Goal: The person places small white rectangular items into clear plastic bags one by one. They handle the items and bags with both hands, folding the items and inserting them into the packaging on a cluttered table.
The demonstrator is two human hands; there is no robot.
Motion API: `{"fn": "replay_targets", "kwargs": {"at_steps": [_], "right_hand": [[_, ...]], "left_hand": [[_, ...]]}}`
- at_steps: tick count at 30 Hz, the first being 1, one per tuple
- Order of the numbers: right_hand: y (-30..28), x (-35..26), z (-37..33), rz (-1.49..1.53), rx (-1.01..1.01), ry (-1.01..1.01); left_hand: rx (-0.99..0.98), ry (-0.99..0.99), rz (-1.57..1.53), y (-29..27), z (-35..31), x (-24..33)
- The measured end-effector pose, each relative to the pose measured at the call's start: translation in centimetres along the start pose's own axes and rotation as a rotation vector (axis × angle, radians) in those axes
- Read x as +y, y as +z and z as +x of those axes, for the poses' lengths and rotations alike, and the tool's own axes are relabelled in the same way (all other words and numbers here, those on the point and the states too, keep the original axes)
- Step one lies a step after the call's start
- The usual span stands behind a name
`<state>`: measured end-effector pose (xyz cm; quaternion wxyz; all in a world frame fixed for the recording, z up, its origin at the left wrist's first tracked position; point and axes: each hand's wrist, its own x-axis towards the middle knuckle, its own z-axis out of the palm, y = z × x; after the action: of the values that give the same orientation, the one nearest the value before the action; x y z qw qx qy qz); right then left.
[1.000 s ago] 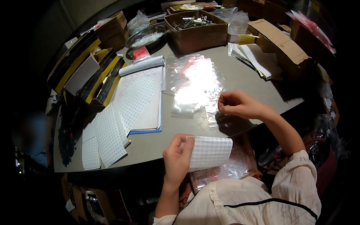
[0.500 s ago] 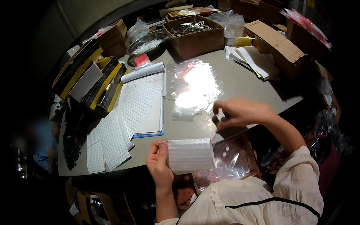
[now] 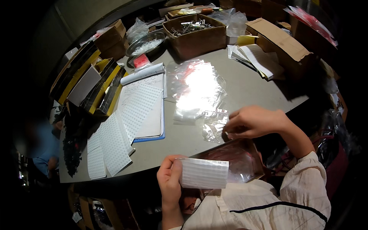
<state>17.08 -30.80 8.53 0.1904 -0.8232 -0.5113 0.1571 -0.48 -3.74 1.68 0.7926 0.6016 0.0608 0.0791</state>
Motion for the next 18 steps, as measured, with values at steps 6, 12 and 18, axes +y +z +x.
{"fn": "replay_targets", "kwargs": {"at_steps": [6,12,18], "right_hand": [[1.6,0.1,2.4,0.190,0.158,0.105],[3.6,1.5,4.0,-0.096,0.247,0.271],[0.9,1.0,2.0,-0.129,-0.072,0.335]], "left_hand": [[-0.076,-0.049,0.042,1.2,-0.2,-0.8],[-0.048,0.053,0.219,0.8,-0.4,-1.5],[0.042,0.002,0.107,0.3,-0.9,-0.4]]}}
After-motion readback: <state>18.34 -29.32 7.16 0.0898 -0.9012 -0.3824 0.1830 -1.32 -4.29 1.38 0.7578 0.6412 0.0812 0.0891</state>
